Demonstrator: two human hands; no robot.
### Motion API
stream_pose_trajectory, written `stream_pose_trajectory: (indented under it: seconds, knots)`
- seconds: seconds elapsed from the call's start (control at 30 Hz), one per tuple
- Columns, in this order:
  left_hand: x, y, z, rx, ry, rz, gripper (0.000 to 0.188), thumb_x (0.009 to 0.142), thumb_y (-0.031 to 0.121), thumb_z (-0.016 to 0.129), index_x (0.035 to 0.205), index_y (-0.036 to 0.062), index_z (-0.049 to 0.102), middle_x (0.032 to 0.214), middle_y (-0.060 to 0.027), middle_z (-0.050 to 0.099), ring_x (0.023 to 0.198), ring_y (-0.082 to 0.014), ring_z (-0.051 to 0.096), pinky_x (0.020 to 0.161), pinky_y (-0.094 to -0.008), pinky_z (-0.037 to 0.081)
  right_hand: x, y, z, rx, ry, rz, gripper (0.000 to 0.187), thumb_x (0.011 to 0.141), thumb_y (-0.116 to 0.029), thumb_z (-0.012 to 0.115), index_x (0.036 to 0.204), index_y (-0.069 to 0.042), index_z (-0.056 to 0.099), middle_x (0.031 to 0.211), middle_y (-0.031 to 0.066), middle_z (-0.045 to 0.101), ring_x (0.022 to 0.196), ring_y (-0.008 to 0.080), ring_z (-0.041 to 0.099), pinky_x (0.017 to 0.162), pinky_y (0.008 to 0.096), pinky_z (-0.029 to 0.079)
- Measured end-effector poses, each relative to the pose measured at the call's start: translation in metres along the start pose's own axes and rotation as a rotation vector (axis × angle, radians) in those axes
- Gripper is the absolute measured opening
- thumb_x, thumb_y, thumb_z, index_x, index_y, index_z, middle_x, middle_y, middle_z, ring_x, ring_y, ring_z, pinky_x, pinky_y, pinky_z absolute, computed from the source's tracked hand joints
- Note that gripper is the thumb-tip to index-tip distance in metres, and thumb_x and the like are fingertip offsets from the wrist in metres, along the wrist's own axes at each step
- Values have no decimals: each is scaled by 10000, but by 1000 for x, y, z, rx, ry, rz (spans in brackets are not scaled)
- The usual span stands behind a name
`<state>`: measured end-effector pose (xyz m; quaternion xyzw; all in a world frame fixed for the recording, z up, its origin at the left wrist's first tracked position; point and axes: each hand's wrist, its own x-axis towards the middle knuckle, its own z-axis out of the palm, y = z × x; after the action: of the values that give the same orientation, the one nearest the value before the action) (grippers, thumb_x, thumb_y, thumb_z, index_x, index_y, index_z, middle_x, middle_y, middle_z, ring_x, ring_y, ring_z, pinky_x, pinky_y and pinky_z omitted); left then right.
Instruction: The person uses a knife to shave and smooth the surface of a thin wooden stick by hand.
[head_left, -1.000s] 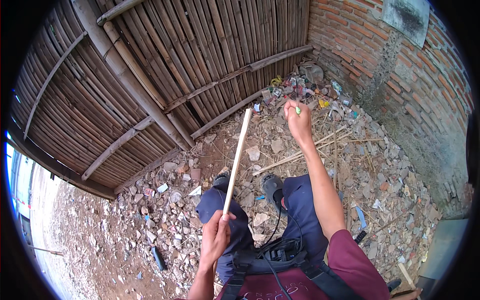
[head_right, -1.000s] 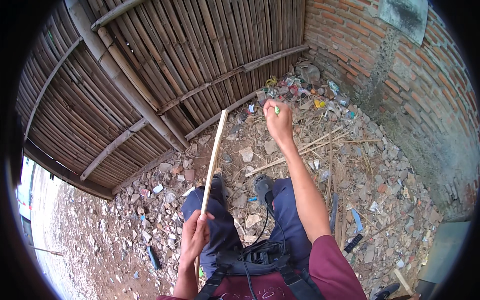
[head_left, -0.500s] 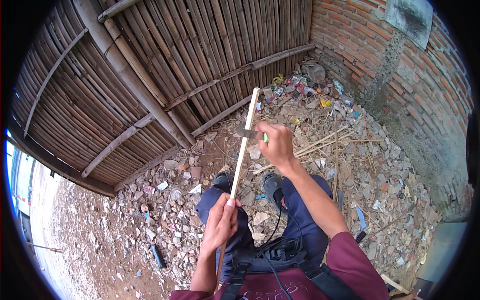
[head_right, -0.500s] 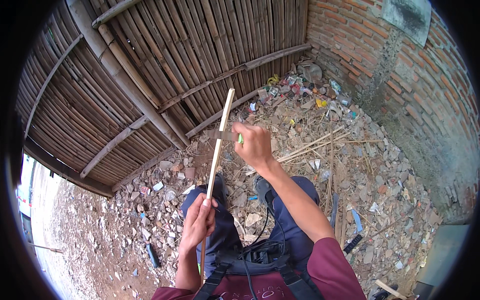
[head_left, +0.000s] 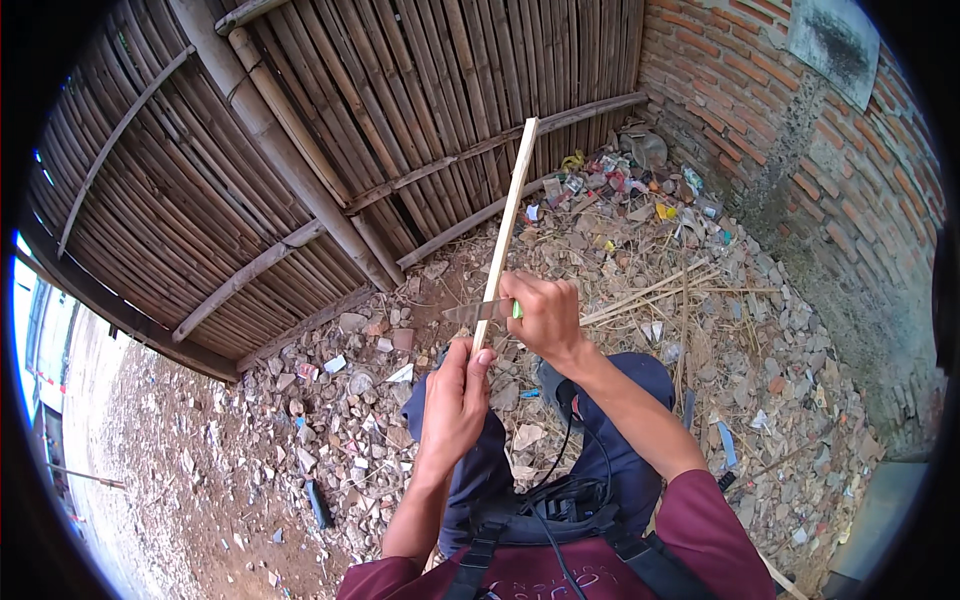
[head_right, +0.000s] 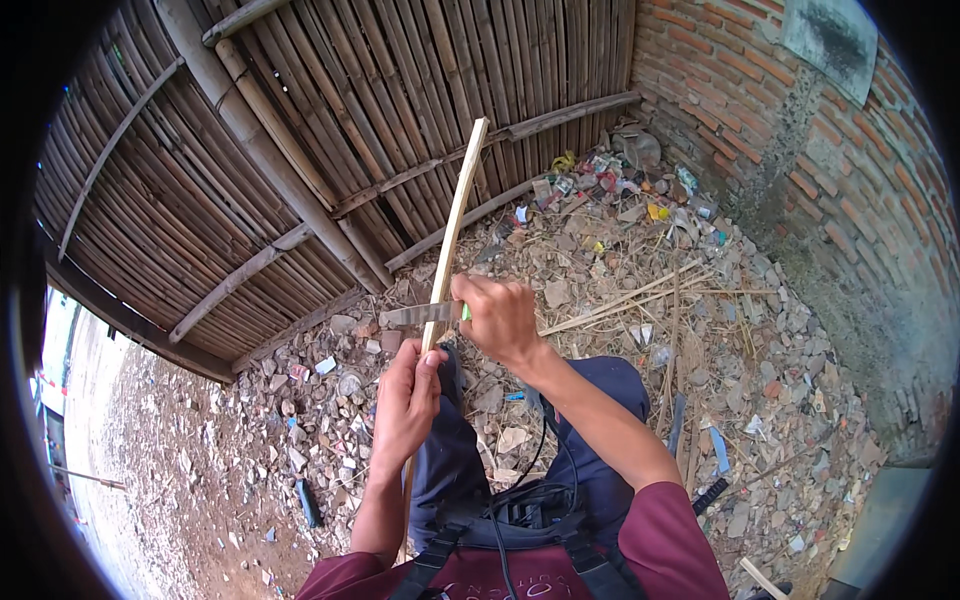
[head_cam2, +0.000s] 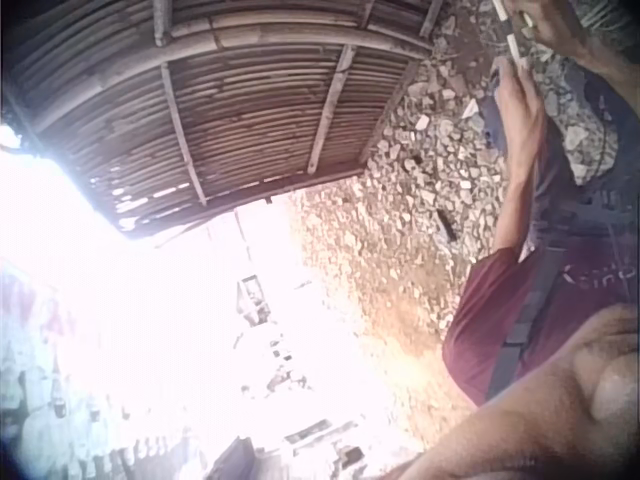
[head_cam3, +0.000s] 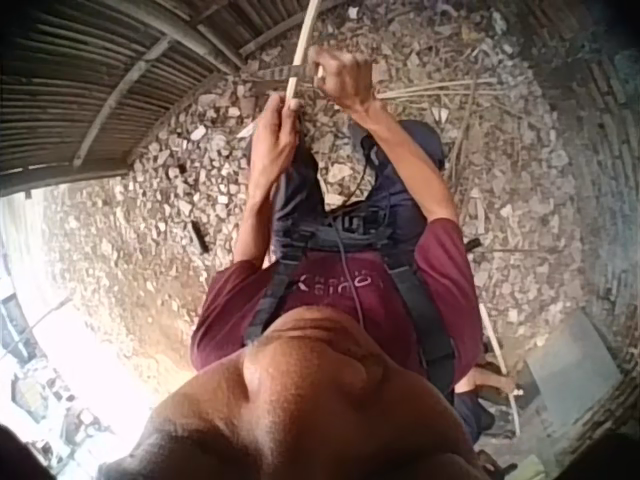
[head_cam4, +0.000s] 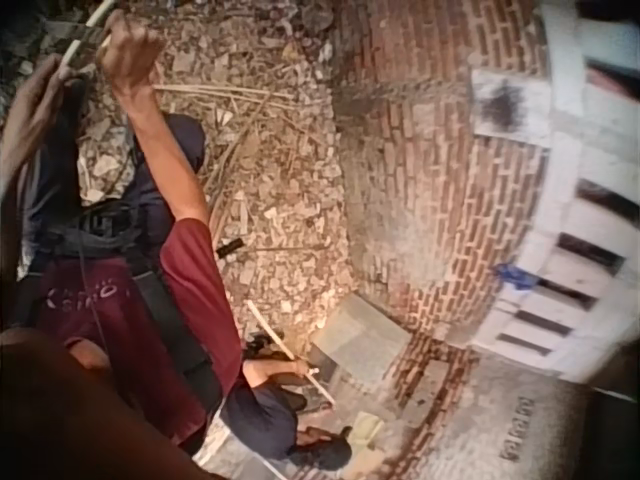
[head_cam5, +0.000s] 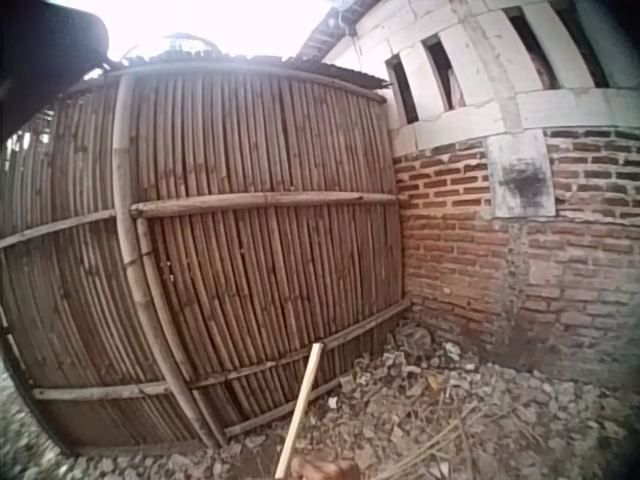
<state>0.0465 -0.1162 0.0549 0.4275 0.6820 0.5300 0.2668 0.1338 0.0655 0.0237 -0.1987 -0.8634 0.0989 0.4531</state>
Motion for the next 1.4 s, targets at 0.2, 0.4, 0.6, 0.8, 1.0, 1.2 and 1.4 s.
stream_pose_trajectory:
  seconds: [0.2,0.4,0.6,0.8,1.0,1.2,1.4]
  knots:
    - [7,11,14,265,82,145,158,1108,140,575,1054,-8,574,667,-228,584,578,-403,587,546,-468,427,-1,-3,-1,2,-8,14,152,771,-123,730,878,-90,627,697,93,665,579,330,694,518,463,527]
    - [8,6,25,351,154,231,156,1094,111,579,1000,0,527,662,-268,600,624,-492,627,531,-551,416,-2,4,2,-4,-23,39,152,795,-166,717,892,-94,625,709,100,667,589,339,695,517,469,523]
    - [8,8,29,364,178,274,151,1091,108,576,997,3,521,652,-263,605,625,-492,640,523,-559,424,2,3,-3,-2,14,45,164,801,-190,698,894,-89,608,713,107,668,592,340,696,509,469,519]
    - [6,6,31,402,183,282,155,1094,121,572,1004,9,518,650,-262,607,624,-489,643,518,-568,431,5,6,-2,-4,53,55,147,806,-179,672,898,-86,607,698,109,666,572,336,695,485,456,512]
    - [-1,7,34,422,152,243,176,1095,127,575,986,10,504,630,-255,600,607,-482,640,495,-564,434,7,19,4,-29,128,79,50,864,-128,643,877,-80,636,634,93,654,525,283,675,455,427,468]
    - [-43,-17,43,396,19,234,197,1092,128,584,963,13,489,625,-244,599,592,-475,634,486,-559,435,37,78,-24,-84,252,451,192,989,-105,623,845,-39,732,558,85,645,431,205,586,421,360,369]
    - [-31,2,34,256,59,149,142,1091,115,594,998,9,573,615,-224,584,547,-427,630,485,-500,418,16,60,-27,-90,280,266,106,909,-37,639,847,-50,724,578,119,654,503,275,656,474,400,445]
